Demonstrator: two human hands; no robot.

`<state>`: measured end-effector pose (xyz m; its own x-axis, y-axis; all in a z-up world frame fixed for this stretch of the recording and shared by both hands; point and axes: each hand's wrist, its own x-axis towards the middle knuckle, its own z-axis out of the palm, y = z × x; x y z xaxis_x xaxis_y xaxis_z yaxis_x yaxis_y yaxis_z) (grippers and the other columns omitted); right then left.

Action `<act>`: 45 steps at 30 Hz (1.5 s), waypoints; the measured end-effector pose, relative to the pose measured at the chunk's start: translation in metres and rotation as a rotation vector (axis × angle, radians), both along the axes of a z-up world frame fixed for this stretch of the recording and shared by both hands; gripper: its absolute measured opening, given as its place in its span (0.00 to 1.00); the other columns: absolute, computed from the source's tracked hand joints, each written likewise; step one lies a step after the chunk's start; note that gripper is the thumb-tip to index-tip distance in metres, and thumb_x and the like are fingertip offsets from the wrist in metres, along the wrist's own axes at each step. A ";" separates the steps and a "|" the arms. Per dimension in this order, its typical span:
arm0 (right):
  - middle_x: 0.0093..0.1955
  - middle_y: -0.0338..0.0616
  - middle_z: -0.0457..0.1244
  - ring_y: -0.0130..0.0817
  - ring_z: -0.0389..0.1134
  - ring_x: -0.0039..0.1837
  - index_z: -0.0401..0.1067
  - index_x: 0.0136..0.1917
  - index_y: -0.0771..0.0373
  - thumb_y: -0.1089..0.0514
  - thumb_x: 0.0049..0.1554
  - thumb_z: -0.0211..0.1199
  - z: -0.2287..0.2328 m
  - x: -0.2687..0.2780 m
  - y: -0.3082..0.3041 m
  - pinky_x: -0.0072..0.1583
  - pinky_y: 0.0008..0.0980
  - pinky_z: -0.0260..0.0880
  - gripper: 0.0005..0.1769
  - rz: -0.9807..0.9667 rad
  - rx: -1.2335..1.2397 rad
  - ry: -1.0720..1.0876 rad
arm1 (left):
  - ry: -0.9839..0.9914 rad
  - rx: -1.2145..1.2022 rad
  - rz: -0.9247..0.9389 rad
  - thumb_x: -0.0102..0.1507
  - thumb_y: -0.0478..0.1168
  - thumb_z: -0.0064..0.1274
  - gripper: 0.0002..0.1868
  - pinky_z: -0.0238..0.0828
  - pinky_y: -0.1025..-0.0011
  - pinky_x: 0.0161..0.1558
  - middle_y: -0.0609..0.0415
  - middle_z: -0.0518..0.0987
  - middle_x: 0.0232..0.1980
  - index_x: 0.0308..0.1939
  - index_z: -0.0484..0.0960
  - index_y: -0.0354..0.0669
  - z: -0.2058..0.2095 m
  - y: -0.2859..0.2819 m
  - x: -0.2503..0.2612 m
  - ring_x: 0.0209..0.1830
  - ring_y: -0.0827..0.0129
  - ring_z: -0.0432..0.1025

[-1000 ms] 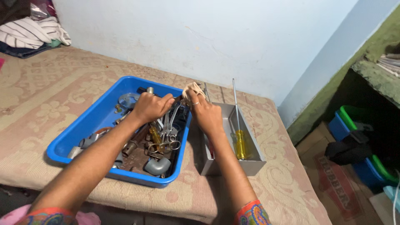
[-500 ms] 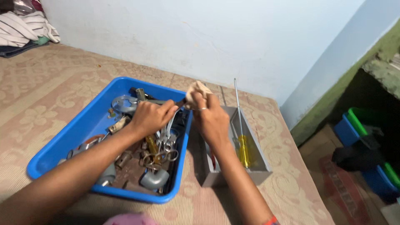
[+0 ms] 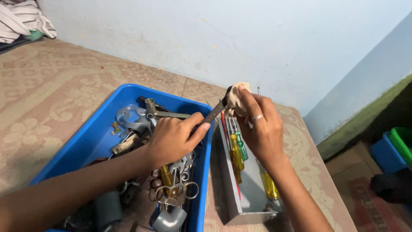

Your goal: The person wipes various metal tools, including a screwdriver and a wrench, with a cloth. They pick up each tool from a blue plastic bin, clean it thoroughly, and place it into a metal tray.

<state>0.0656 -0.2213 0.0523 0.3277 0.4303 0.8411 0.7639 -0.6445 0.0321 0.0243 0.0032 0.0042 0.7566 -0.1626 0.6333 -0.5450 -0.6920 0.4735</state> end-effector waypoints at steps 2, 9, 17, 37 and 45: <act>0.55 0.49 0.67 0.46 0.70 0.50 0.69 0.70 0.65 0.73 0.50 0.72 -0.004 0.000 0.005 0.51 0.42 0.72 0.35 0.089 -0.041 -0.053 | -0.047 0.014 -0.001 0.68 0.49 0.49 0.14 0.67 0.50 0.23 0.45 0.75 0.17 0.37 0.79 0.44 0.000 0.002 0.002 0.19 0.45 0.73; 0.54 0.52 0.68 0.49 0.70 0.52 0.73 0.62 0.64 0.69 0.46 0.73 0.000 -0.010 -0.009 0.52 0.43 0.71 0.30 0.075 -0.062 -0.133 | 0.182 0.161 0.003 0.66 0.55 0.51 0.15 0.67 0.57 0.19 0.48 0.73 0.14 0.40 0.80 0.50 0.002 0.009 -0.019 0.14 0.54 0.74; 0.52 0.49 0.68 0.43 0.70 0.50 0.74 0.60 0.64 0.68 0.47 0.75 -0.011 -0.019 -0.003 0.49 0.39 0.72 0.26 0.300 -0.218 -0.171 | 0.216 -0.092 -0.155 0.69 0.50 0.46 0.14 0.70 0.64 0.22 0.59 0.78 0.19 0.37 0.77 0.46 0.002 -0.007 -0.035 0.19 0.64 0.77; 0.58 0.50 0.67 0.41 0.72 0.53 0.78 0.60 0.63 0.66 0.52 0.74 -0.011 -0.026 0.002 0.52 0.38 0.76 0.22 0.354 -0.348 -0.167 | 0.271 -0.194 -0.121 0.67 0.47 0.45 0.14 0.69 0.61 0.22 0.52 0.75 0.17 0.32 0.78 0.44 0.008 0.004 -0.033 0.17 0.59 0.76; 0.59 0.45 0.69 0.38 0.72 0.52 0.77 0.59 0.63 0.66 0.55 0.72 -0.002 -0.014 -0.009 0.49 0.35 0.73 0.18 0.148 -0.217 -0.224 | 0.375 -0.184 -0.062 0.66 0.47 0.46 0.11 0.68 0.62 0.20 0.54 0.76 0.14 0.40 0.83 0.52 0.014 0.006 -0.030 0.14 0.63 0.76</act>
